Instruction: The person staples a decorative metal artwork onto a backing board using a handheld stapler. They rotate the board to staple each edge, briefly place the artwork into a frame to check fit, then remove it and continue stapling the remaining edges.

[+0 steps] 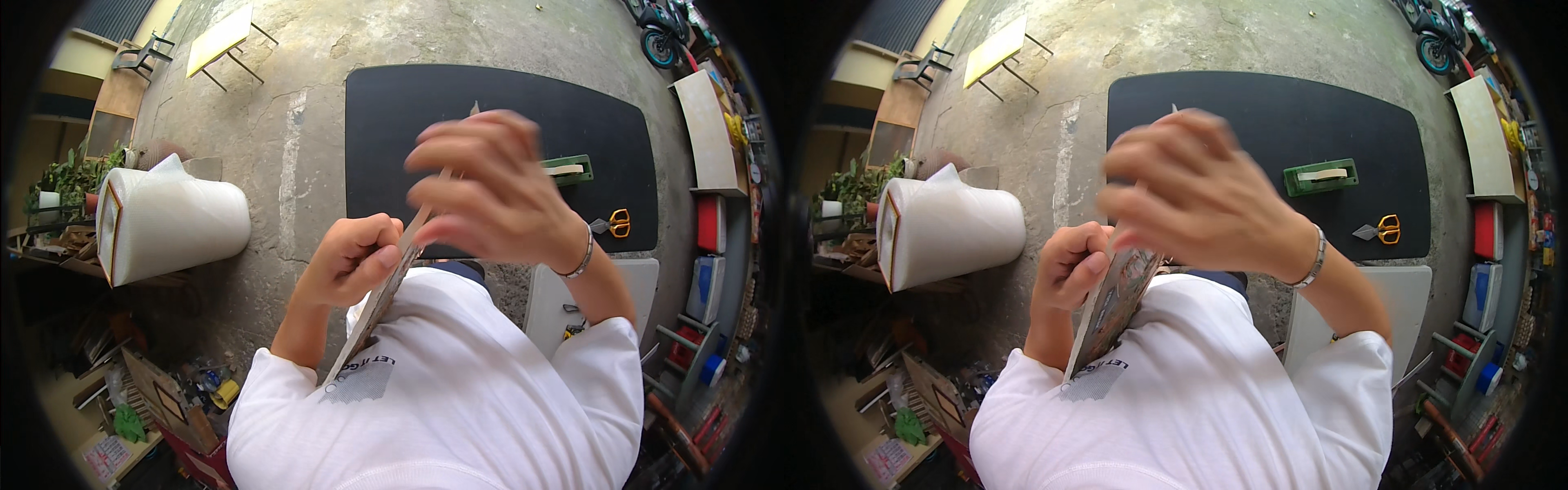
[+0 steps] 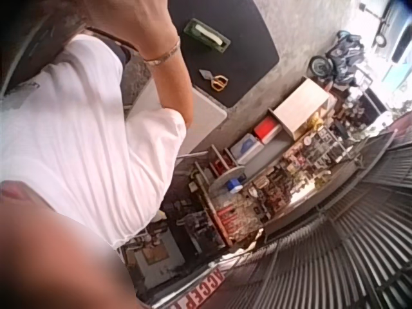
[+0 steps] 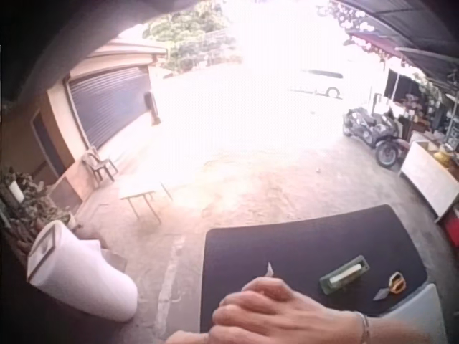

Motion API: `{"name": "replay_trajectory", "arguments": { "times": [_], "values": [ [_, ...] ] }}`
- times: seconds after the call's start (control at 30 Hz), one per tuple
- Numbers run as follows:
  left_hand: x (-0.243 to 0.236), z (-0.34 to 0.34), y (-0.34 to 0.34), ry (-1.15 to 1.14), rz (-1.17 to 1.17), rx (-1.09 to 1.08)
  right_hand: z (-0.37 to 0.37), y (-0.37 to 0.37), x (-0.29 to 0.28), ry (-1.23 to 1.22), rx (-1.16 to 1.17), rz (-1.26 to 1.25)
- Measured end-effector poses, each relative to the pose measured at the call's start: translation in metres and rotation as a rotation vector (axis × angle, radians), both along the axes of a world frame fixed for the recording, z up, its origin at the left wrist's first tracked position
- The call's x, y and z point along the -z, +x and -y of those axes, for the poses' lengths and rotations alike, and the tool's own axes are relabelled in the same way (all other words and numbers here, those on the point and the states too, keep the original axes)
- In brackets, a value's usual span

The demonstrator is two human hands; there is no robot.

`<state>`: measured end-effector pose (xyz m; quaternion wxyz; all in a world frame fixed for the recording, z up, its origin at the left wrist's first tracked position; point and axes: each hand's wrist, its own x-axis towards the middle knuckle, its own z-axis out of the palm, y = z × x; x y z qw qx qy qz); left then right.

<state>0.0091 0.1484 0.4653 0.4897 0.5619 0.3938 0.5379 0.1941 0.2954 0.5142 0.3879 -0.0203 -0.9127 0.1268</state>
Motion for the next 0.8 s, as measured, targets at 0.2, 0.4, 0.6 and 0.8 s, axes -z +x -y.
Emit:
{"name": "replay_trajectory", "arguments": {
  "times": [0.2,0.4,0.6,0.8],
  "values": [
    [0.008,0.006,-0.001,-0.013,0.143,-0.120,-0.023,0.075,0.165,-0.564,0.735,0.270],
    [0.013,0.004,-0.001,-0.026,0.190,-0.175,0.039,0.159,0.382,-0.336,0.948,1.066],
    [0.017,-0.002,0.002,-0.065,0.232,-0.137,0.019,0.160,0.380,-0.404,0.894,0.898],
    [0.018,-0.006,0.008,-0.083,0.269,-0.037,0.019,0.162,0.383,-0.756,0.842,0.645]
  ]
}}
